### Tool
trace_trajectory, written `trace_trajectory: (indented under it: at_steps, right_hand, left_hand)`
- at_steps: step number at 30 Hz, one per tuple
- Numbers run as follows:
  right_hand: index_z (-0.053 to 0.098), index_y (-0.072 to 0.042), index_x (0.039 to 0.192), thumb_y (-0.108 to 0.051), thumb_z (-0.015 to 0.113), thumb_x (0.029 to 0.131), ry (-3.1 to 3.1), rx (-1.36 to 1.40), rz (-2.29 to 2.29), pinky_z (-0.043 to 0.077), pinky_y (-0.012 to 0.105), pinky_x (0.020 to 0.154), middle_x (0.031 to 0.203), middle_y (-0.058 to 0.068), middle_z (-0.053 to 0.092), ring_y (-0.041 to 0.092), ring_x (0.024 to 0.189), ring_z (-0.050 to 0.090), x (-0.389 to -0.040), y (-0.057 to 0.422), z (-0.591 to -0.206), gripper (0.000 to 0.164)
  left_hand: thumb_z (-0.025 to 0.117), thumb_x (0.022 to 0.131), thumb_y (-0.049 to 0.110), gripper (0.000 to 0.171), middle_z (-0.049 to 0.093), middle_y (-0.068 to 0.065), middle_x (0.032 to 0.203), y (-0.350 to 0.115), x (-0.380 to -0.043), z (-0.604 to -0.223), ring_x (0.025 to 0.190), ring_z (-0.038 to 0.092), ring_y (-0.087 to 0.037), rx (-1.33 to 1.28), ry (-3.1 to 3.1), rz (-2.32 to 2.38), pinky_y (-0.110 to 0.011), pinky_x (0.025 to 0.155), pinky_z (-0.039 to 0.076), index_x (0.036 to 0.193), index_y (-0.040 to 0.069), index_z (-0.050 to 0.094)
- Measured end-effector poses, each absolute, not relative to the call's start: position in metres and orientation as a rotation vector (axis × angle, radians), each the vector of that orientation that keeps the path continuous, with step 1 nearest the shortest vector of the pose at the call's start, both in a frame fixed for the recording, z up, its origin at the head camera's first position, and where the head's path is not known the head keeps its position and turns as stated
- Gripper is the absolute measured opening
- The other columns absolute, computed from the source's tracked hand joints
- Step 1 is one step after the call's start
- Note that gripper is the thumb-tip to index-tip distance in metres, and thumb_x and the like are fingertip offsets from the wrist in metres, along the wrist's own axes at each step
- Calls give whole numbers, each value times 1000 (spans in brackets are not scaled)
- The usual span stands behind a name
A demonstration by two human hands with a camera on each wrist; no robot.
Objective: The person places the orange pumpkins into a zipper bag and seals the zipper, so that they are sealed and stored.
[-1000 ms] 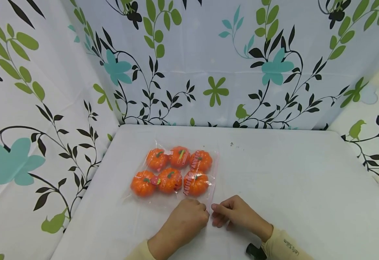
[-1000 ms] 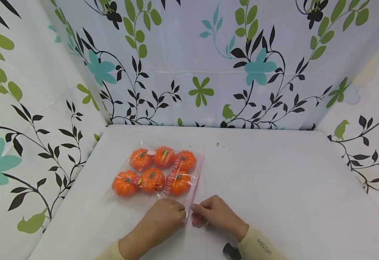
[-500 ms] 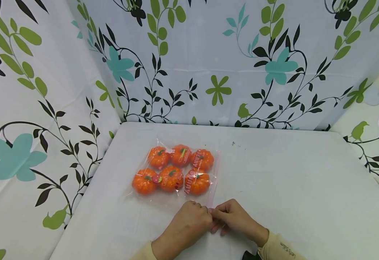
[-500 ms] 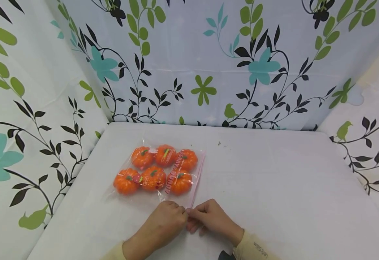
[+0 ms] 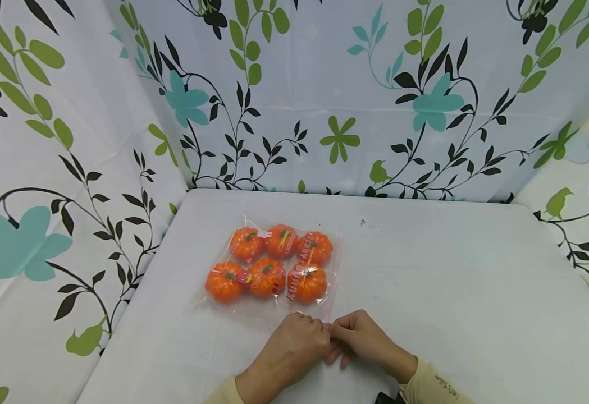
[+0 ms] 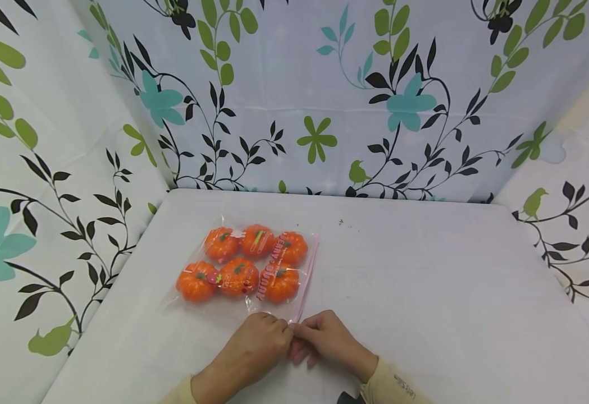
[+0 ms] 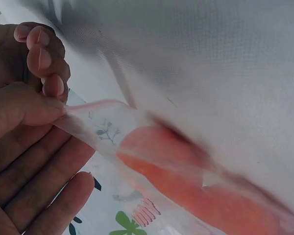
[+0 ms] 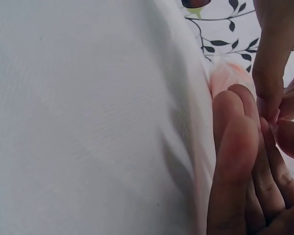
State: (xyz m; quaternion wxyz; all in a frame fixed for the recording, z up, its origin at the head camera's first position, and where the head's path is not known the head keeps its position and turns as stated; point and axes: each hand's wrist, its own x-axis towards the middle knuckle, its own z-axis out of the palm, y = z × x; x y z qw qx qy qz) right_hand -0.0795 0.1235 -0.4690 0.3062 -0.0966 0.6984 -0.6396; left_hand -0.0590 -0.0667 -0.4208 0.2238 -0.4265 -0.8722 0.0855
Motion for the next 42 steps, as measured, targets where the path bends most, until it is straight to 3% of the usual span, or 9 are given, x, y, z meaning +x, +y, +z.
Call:
trace_trajectory:
  at_steps: [3,10,17,27,38,42]
  right_hand:
    - [73,5,85,-15,57,103,1906,-267,-1695,54,24,48,72,22,71,18,61,69,-79,121,-468,31]
    - [74,1,83,-16,59,102,2041,-279,-1684,53,25,47,70,15,71,17,59,64,-83,118,-466,30]
    - [74,2,88,-25,65,99,2096,-184,-1700,52,26,47,71,13,72,16,56,62,-92,122,-467,31]
    - [73,2,86,-27,65,100,2185,-130,-1721,55,30,49,74,11,72,23,63,68,-111,123,-465,33]
    - [75,5,92,-14,61,100,2236,-6,-1812,56,32,50,77,12,72,24,67,71,-137,120,-460,24]
    - [75,3,94,-18,61,100,2298,47,-1804,57,30,54,78,11,72,23,70,71,-147,123,-458,26]
  left_hand:
    - [80,78,22,19,55,8,58,-68,-59,-420,52,52,-6,-1181,-2386,231,-22,48,37,65,22,66]
    - [76,86,43,29,56,8,61,-69,-60,-419,53,52,-7,-1176,-2365,194,-24,50,39,69,22,67]
    - [77,88,32,20,58,8,62,-67,-63,-421,53,53,-7,-1175,-2348,154,-23,49,39,73,21,70]
    - [80,79,16,14,61,6,63,-69,-65,-418,54,56,-7,-1178,-2345,89,-25,50,41,68,18,71]
    - [80,73,14,21,57,7,58,-74,-65,-415,50,54,-8,-1144,-2322,-116,-24,46,36,60,17,64]
    - [82,71,16,20,56,8,58,-76,-64,-412,49,55,-8,-1129,-2293,-182,-24,45,38,60,17,65]
